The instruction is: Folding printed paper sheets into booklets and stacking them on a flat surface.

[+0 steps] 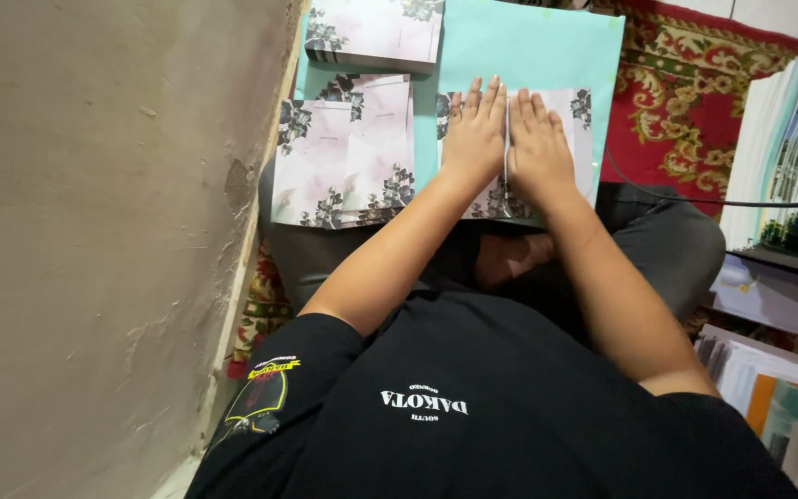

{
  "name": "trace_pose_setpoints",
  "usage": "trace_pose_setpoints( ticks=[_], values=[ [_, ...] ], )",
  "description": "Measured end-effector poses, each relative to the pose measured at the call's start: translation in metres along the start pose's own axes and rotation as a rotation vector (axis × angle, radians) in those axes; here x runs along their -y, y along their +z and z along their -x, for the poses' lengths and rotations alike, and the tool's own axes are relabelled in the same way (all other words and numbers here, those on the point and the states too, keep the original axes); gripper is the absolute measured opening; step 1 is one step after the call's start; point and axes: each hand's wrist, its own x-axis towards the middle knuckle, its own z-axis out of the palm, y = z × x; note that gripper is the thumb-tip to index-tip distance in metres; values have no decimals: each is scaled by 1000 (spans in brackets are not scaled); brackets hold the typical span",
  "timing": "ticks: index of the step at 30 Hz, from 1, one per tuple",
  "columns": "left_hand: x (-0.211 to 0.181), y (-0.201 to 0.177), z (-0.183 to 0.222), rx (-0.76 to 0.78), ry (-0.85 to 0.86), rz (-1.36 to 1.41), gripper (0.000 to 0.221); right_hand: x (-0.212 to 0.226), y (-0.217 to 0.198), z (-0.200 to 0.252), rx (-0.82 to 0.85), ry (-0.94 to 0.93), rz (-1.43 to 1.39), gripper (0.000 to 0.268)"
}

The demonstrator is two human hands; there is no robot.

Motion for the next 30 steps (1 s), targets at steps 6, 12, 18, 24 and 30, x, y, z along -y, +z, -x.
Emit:
trace_pose_setpoints(
  ticks=[6, 12, 18, 24, 30],
  values=[
    [-2, -11, 5, -6, -9, 47, 60, 25, -9, 57, -67, -63, 17, 75],
    [-3, -28, 13, 17, 9, 23, 65, 19, 12, 106, -154, -133, 97, 82],
    [-3, 12, 75, -408, 238, 139, 60, 0, 13, 62, -144, -108, 114, 69],
    [19, -12, 133, -101, 390, 80, 124, -2, 16, 51, -151, -69, 0, 64],
    [26, 13, 121, -398, 470, 161, 44, -21, 19, 50, -304, -135, -368, 45]
  ],
)
